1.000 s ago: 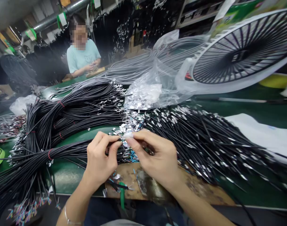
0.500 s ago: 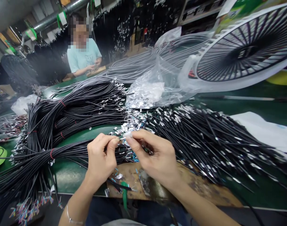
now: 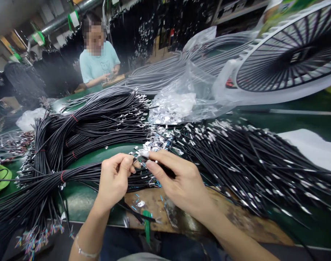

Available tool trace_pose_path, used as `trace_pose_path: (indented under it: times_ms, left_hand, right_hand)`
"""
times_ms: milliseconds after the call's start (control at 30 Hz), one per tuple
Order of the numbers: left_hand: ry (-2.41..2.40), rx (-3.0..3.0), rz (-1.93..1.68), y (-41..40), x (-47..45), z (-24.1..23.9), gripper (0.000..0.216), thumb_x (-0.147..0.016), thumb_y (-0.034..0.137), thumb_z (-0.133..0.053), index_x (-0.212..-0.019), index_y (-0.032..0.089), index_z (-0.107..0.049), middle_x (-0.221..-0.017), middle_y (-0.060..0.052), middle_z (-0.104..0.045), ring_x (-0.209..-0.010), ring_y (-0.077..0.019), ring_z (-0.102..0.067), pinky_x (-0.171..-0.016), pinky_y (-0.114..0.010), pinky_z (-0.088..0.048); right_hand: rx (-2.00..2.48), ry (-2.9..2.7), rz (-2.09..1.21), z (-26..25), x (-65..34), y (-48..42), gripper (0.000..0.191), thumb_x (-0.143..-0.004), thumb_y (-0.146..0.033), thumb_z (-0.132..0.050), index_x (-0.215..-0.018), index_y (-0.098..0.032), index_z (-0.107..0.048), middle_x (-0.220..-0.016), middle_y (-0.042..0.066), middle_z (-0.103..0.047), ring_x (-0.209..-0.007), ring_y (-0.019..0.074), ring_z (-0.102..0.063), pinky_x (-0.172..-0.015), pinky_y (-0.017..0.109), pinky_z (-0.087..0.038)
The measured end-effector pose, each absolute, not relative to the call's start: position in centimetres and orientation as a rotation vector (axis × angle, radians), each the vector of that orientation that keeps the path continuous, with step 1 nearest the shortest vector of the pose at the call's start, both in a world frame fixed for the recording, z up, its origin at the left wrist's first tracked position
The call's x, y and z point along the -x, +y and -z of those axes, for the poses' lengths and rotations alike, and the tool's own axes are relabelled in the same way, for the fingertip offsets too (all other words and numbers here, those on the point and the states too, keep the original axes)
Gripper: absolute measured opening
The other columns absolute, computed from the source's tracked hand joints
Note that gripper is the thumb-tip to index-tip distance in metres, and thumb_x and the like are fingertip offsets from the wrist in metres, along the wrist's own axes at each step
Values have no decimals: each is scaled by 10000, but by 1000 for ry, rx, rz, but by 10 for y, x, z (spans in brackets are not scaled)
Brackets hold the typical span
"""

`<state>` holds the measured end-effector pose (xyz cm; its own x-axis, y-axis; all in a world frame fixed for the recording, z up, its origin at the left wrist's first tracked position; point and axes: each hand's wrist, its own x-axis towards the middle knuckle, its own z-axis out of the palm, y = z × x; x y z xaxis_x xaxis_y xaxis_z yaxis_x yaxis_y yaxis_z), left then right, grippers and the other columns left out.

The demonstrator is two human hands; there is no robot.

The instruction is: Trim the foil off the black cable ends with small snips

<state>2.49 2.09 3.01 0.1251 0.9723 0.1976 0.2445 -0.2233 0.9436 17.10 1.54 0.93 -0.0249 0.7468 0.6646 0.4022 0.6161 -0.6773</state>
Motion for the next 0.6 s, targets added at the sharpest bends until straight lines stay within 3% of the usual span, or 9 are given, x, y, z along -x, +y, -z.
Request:
trace_pose_path:
  times_ms: [400,600]
  left_hand:
    - [1285,-1837,-1169,21,-26,-27,335,-904,330,-466,-676,152,-635,-609,-15,-581,-565,-107,-512,-521,-222,-387]
    - [1334,-1958,-1307,22,-27,-23,56,-809,230,-616,-804,185,-649,-739,5,-616,-654,-107,-554,-584,-205,-430]
  right_hand:
    - [961,-1649,-328,-11,-173,14,166,-852,-154,-522,-810,-179,-681,-711,35,-691,-603,141,-638,-573,237,-530]
    - [1023,-1627,-187,-12,-175,13,152,-848,-162,-542,-797,-168,-685,-716,45,-701,-602,145,-641,-566,250,-521]
